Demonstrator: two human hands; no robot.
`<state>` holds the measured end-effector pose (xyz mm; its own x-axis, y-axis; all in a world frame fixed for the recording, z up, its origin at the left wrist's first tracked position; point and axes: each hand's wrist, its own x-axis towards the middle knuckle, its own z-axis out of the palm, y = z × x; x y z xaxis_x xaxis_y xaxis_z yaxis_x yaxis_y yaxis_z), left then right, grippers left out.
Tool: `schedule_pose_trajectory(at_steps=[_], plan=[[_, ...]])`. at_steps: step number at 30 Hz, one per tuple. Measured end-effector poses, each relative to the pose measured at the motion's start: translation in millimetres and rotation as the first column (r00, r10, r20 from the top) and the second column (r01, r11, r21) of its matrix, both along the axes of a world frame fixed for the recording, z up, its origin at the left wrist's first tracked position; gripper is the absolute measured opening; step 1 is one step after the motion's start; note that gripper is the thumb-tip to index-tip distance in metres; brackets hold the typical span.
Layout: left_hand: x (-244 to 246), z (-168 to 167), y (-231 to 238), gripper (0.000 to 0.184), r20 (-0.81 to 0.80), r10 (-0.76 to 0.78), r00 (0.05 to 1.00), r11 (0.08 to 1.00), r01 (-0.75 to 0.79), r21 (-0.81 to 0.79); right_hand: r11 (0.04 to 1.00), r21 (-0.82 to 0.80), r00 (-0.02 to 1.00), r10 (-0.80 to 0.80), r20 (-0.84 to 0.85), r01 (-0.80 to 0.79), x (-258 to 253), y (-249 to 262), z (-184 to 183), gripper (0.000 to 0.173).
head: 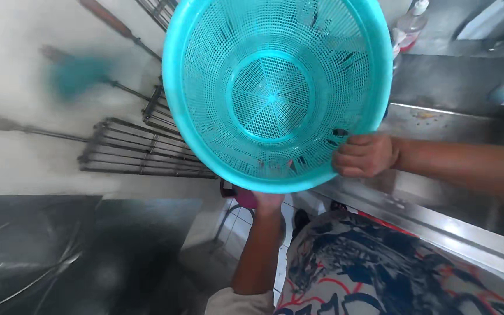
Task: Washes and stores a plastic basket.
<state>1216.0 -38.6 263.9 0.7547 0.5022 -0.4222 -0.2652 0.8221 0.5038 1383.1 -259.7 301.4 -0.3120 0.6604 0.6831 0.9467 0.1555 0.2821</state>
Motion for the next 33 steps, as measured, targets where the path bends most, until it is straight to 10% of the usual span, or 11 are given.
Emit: schedule_pose_trajectory(at_steps=[23, 33], plan=[[-16.8, 23.4, 48.9, 0.076, -0.084, -0.008, 0.996, 0.998, 0.003, -0.062, 0.998, -0.008, 0.995, -0.055, 0.085, 0.055, -40.5, 47.3, 23.1, 0.022], [-17.0, 29.8, 64.4, 0.071, 0.119, 0.012, 0.993, 1.0, -0.01, -0.017, 0.994, -0.006, 0.989, -0.111, 0.094, 0.112, -52.1, 63.5, 29.7, 0.021]])
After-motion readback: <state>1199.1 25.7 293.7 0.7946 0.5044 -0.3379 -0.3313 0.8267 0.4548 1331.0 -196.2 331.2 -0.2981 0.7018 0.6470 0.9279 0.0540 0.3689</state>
